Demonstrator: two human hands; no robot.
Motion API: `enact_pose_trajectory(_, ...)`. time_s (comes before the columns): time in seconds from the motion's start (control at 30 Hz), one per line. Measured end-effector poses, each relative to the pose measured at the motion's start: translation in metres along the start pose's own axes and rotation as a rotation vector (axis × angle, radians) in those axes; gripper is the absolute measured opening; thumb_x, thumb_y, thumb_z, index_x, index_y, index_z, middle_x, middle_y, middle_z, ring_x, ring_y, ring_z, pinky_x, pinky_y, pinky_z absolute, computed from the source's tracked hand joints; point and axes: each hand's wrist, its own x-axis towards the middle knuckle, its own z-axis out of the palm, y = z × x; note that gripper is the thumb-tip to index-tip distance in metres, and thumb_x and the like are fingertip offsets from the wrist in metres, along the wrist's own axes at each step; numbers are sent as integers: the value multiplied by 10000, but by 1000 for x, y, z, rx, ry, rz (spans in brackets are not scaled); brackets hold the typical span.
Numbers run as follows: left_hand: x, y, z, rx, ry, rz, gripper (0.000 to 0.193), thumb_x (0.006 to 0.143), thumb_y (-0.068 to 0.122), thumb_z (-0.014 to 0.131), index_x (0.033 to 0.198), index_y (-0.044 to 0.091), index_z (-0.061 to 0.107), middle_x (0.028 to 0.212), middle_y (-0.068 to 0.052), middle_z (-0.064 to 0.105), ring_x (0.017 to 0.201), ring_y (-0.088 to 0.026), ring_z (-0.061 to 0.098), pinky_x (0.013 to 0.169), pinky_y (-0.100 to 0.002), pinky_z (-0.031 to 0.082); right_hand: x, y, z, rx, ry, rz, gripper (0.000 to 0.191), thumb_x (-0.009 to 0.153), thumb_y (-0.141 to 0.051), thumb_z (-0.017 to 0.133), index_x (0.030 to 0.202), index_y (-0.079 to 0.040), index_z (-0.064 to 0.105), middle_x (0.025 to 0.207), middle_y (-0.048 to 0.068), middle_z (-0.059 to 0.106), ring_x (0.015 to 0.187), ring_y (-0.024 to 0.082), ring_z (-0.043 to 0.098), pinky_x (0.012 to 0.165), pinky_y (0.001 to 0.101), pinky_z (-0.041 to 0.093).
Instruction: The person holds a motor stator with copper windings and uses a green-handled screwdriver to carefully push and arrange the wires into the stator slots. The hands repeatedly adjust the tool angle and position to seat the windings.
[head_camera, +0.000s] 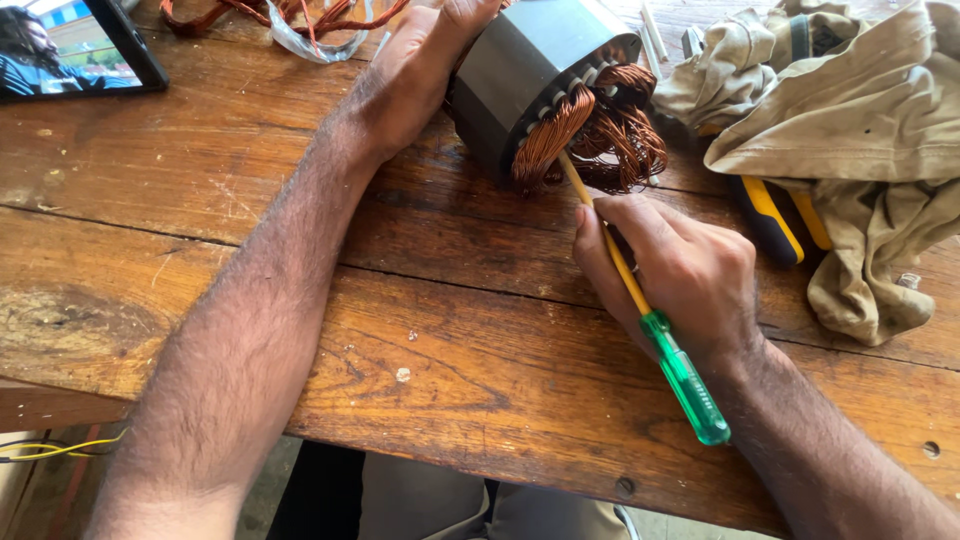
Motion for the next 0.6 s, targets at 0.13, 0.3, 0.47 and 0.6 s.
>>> enact_pose_trajectory(0.13,-1,3,1,7,6,-31,914,1000,787,321,1346,-18,581,1110,-149,692,1104,-207,731,907,-379,622,3,-2,1,-34,50,-78,106,1041,-113,725,991,-24,695,890,114,746,684,174,720,619,304,590)
enact_pose_trajectory(0.3,-4,12,1,-31,31,-40,909,1035,797,392,1413,-15,543,1251,-160,679,1219,-220,674,1014,-369,565,3,-6,-3,-168,27,-174,176,1004,-81,739,866,-36,639,780,78,699,618,193,678,563,343,553)
enact_pose_trajectory(0.47,-4,18,0,-7,25,-104,938,997,810,362,1457,14,549,1318,-172,681,1261,-229,657,1047,-380,539,5,-6,-4,-181,29,-209,153,1004,-75,735,896,-24,638,796,79,697,629,190,679,561,337,549)
enact_pose_trajectory(0.6,-5,20,0,37,34,-158,989,981,856,322,1488,28,515,1341,-169,663,1279,-243,642,1028,-404,530,6,-6,-3,-185,-10,-148,178,1005,-83,759,877,-30,648,736,72,668,579,195,653,532,347,535)
